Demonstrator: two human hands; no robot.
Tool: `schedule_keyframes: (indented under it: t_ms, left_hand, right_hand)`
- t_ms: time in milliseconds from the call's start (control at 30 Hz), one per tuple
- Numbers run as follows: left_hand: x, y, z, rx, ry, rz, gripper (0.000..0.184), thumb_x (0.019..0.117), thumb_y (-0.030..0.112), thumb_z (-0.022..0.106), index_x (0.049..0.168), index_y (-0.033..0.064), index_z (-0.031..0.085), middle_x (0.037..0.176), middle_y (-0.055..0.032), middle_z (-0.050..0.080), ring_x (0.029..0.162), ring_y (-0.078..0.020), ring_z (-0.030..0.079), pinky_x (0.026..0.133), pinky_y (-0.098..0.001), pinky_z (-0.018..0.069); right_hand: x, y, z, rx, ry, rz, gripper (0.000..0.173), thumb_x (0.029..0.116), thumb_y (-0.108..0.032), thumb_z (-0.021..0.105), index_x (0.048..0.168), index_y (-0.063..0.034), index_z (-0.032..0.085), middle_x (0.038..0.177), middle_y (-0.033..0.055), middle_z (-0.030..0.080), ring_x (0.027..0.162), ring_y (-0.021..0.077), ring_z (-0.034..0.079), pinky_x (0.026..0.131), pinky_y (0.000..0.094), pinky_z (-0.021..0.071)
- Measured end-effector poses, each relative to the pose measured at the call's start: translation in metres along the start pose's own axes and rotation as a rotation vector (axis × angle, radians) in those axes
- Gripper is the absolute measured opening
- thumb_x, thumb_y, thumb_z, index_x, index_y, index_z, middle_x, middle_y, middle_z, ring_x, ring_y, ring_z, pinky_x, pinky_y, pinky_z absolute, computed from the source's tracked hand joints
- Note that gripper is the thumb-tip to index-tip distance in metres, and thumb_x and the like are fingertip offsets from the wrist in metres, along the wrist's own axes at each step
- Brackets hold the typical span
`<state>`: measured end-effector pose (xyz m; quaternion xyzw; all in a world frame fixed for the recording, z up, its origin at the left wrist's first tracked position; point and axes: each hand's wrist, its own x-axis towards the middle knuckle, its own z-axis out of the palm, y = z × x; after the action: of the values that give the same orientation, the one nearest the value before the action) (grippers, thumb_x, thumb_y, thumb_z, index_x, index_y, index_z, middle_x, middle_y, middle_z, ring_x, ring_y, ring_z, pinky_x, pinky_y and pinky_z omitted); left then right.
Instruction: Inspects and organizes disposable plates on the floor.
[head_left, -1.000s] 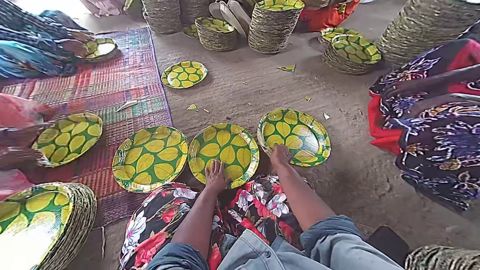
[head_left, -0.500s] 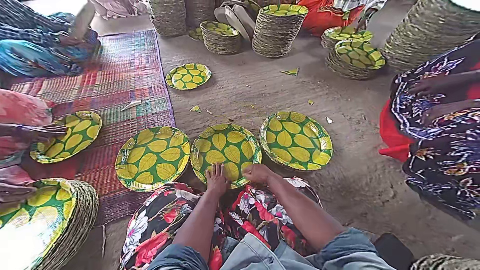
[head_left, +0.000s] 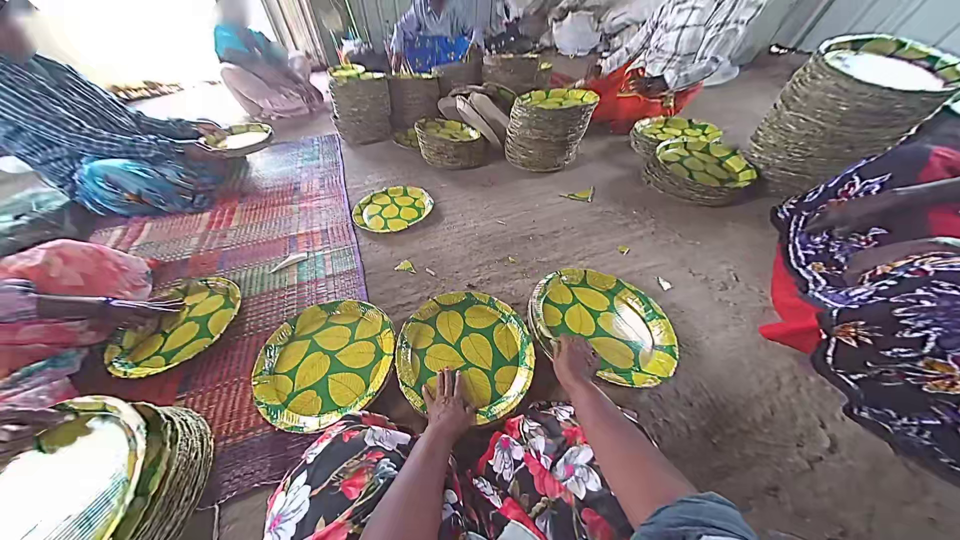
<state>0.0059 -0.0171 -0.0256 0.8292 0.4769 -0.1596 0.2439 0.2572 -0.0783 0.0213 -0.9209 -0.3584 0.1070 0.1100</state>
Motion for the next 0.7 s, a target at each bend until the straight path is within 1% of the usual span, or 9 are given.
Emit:
schedule_keyframes:
  t_ms: [100,167,200,267,333,400,533,633,700]
  left_hand:
    - [0.000,-0.001,0.001,-0.028,0.008,0.007,0.079,0.1068,0.048,0.046,0.167,0.0158,0.007,0.174,-0.0116,-0.004,0.161,-0.0318,-0.007,0.122,-0.0692,-0.0045]
    - [-0.003,-0.002,0.001,-0.152,0.120,-0.015,0.070,0.1100,0.047,0.038,0.167,0.0141,0.012,0.174,-0.0130,0.001,0.161,-0.0319,-0.002,0.123,-0.0678,-0.0048]
    - [-0.005,-0.001,0.001,-0.276,0.269,-0.058,0.066,0.1109,0.044,0.035,0.165,0.0104,0.018,0.173,-0.0180,0.007,0.161,-0.0354,0.002,0.123,-0.0683,-0.0030]
    - [-0.006,-0.002,-0.005,-0.540,0.642,-0.240,0.060,0.1107,0.032,0.038,0.161,0.0009,0.029,0.169,-0.0276,0.015,0.158,-0.0439,0.011,0.121,-0.0725,0.0039]
    - [-0.005,-0.012,-0.011,-0.785,0.822,-0.474,0.056,0.1122,0.028,0.033,0.159,-0.0028,0.030,0.167,-0.0280,0.024,0.156,-0.0422,0.020,0.123,-0.0669,0.0127]
    - [-0.004,-0.025,-0.011,-1.125,0.815,-0.636,0.057,0.1128,0.030,0.036,0.157,-0.0051,0.032,0.160,-0.0303,0.036,0.151,-0.0413,0.034,0.123,-0.0544,0.0262]
    - [-0.008,-0.023,0.001,-1.534,0.603,-0.587,0.060,0.1049,0.019,0.060,0.152,-0.0080,0.034,0.151,-0.0361,0.040,0.144,-0.0447,0.040,0.116,-0.0559,0.0359]
    - [-0.012,-0.017,-0.005,-1.619,0.561,-0.571,0.055,0.0990,0.013,0.067,0.143,-0.0112,0.045,0.147,-0.0347,0.045,0.137,-0.0428,0.045,0.111,-0.0555,0.0390]
    - [-0.018,-0.014,-0.015,-1.618,0.501,-0.543,0.057,0.1010,0.019,0.064,0.146,-0.0092,0.043,0.149,-0.0335,0.043,0.139,-0.0427,0.043,0.111,-0.0584,0.0384]
  right_hand:
    - [-0.005,-0.003,0.003,0.095,0.369,-0.212,0.032,0.1082,-0.017,0.049,0.123,0.0010,0.071,0.129,0.0278,0.065,0.125,0.0456,0.060,0.104,0.0602,0.0440]
    - [-0.018,-0.010,0.004,0.168,0.350,-0.444,0.032,0.1068,-0.011,0.049,0.125,0.0036,0.071,0.136,0.0276,0.064,0.127,0.0455,0.061,0.108,0.0587,0.0457]
    - [-0.027,-0.017,0.004,0.182,0.276,-0.562,0.031,0.1066,-0.010,0.049,0.125,0.0032,0.071,0.136,0.0266,0.064,0.126,0.0441,0.063,0.107,0.0571,0.0492]
    - [-0.042,-0.027,0.011,0.161,-0.077,-0.744,0.035,0.1090,-0.013,0.045,0.132,0.0014,0.067,0.143,0.0218,0.061,0.134,0.0382,0.059,0.112,0.0541,0.0452]
    - [-0.044,-0.031,0.032,0.000,-0.395,-0.907,0.032,0.1069,-0.014,0.049,0.129,0.0011,0.068,0.147,0.0198,0.058,0.141,0.0366,0.051,0.117,0.0543,0.0394]
    - [-0.047,-0.035,0.042,-0.147,-0.591,-0.933,0.031,0.1020,-0.015,0.059,0.128,-0.0015,0.070,0.150,0.0180,0.055,0.144,0.0376,0.046,0.117,0.0576,0.0367]
    - [-0.052,-0.036,0.030,-0.233,-0.679,-0.816,0.033,0.1005,-0.015,0.058,0.129,-0.0029,0.070,0.157,0.0116,0.050,0.146,0.0348,0.044,0.115,0.0605,0.0344]
    - [-0.050,-0.028,0.020,-0.090,-0.557,-0.686,0.032,0.1013,-0.011,0.053,0.127,-0.0022,0.070,0.147,0.0162,0.059,0.139,0.0345,0.052,0.115,0.0578,0.0378]
    - [-0.048,-0.019,0.009,0.044,-0.392,-0.595,0.034,0.1021,-0.012,0.054,0.132,-0.0028,0.067,0.144,0.0199,0.060,0.137,0.0373,0.054,0.115,0.0572,0.0395]
